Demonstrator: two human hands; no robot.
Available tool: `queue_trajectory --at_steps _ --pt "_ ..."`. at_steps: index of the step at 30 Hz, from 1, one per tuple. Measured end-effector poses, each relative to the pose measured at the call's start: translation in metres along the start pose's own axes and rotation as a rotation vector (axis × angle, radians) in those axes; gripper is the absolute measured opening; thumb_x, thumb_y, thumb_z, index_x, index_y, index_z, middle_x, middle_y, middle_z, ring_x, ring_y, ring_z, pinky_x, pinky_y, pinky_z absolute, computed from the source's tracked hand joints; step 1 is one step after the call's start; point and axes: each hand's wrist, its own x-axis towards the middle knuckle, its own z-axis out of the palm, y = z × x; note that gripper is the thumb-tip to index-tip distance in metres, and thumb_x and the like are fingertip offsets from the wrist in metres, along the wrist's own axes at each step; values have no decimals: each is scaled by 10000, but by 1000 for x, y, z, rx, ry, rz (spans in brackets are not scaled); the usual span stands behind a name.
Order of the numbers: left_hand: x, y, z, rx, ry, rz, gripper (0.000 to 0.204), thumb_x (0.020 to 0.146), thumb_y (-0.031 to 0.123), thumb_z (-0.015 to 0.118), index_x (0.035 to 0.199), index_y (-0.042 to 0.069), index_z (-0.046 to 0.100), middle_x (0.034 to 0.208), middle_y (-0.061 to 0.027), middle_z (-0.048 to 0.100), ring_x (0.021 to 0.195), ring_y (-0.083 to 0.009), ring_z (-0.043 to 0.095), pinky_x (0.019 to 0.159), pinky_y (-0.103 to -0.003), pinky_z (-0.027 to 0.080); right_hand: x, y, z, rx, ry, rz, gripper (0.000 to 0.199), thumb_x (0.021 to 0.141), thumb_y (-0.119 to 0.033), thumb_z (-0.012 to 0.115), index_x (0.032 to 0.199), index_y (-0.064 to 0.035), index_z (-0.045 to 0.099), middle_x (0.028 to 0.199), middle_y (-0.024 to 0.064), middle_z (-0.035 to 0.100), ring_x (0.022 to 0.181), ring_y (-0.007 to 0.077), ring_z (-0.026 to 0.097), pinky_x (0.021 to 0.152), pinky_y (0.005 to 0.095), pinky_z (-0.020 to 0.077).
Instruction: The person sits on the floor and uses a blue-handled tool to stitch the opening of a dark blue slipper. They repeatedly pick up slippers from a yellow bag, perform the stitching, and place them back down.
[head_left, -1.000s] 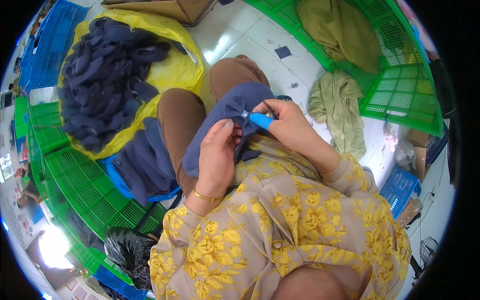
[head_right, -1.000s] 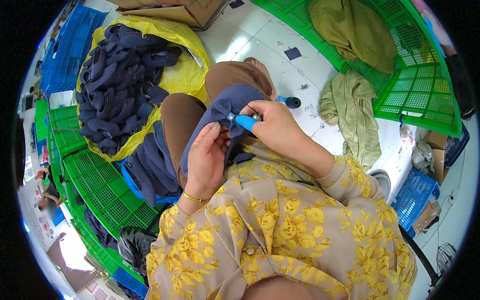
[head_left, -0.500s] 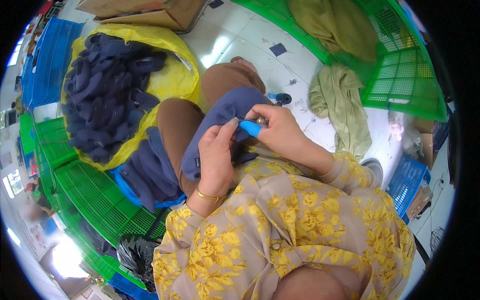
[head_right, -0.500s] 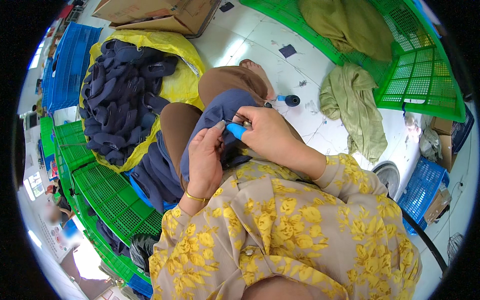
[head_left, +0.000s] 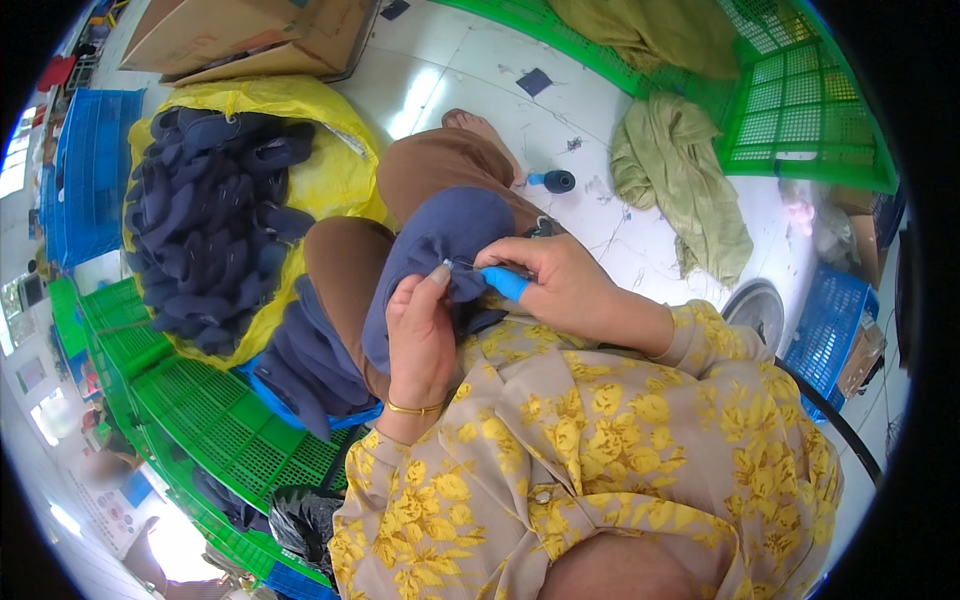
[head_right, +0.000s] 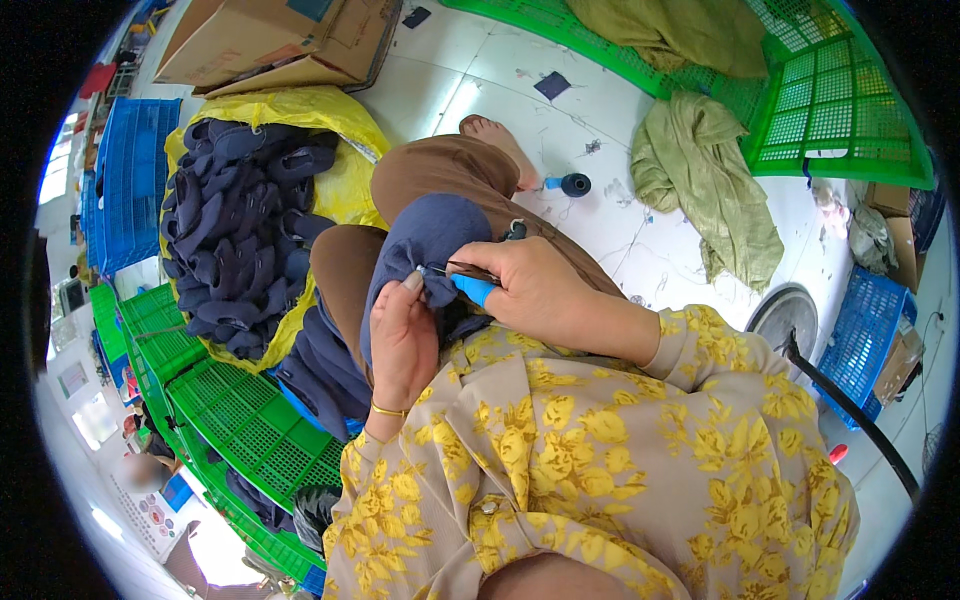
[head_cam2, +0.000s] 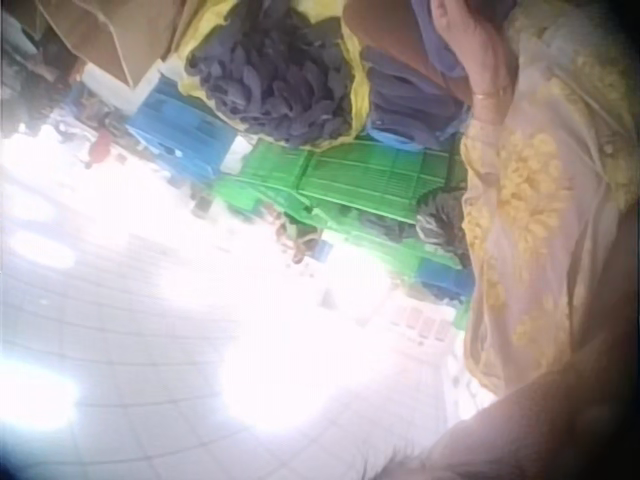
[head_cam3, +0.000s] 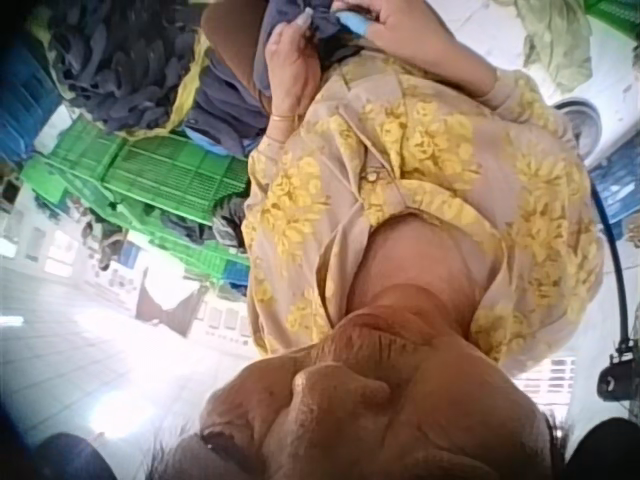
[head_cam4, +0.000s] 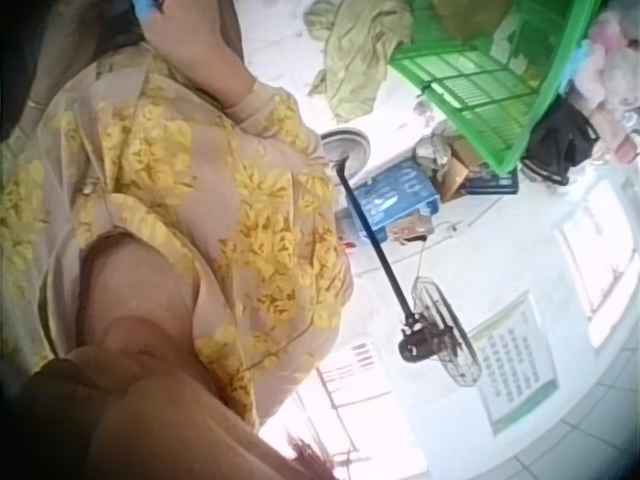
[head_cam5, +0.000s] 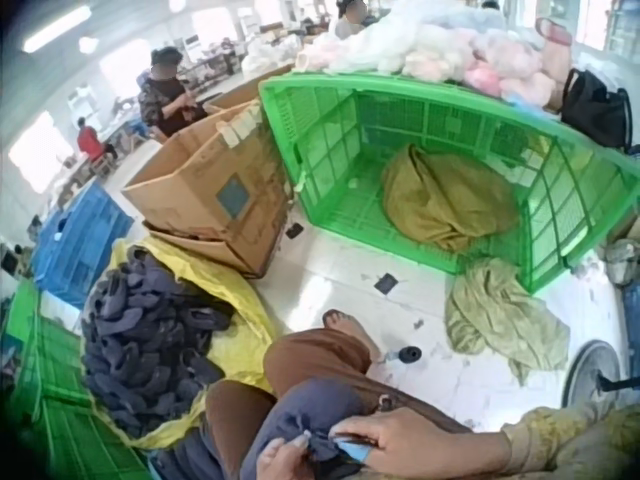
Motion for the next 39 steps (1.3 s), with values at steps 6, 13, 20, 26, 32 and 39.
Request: queue_trajectory --at_steps 6,13,20,26,32,39 --pt "-2 3 7 -11 8 -5 285 926 81 608 679 138 479 703 62 477 694 -46 418 692 -215 368 2 -6 -4 -56 -37 26 149 878 -51 625 1019 -22 663 764 85 653 658 119 569 625 271 465" --pt "-2 2 8 -20 24 -7 278 924 81 614 684 140 488 706 61 491 695 -42 432 691 -216 374 7 -9 -5 -147 -64 47 149 851 -51 618 988 -18 664 766 129 654 653 179 595 628 303 470" --pt "-2 -3 -3 -16 -5 -13 257 927 89 615 702 135 500 731 54 516 708 -50 449 712 -221 387 11 -12 -2 -193 -65 41 205 813 -41 608 1011 -43 661 812 162 664 694 287 626 653 348 487" --pt "-2 -5 -8 -116 -106 -16 201 938 101 604 752 125 533 825 37 574 818 -67 506 812 -248 406 6 3 10 -172 61 -105 217 797 -52 597 1001 -109 646 789 136 661 714 346 640 637 431 492" --pt "2 -16 -23 -186 -155 -33 79 947 110 587 870 118 569 985 14 623 979 -105 546 944 -294 400 6 9 20 -108 94 -116 232 787 -15 585 995 -105 632 789 125 659 700 328 643 612 397 492" --pt "1 -16 -23 -183 -188 -19 49 945 115 588 898 118 575 1018 12 622 999 -105 542 959 -303 396 1 7 22 -77 99 -82 220 782 8 577 983 -78 603 773 138 644 694 323 647 606 389 492"
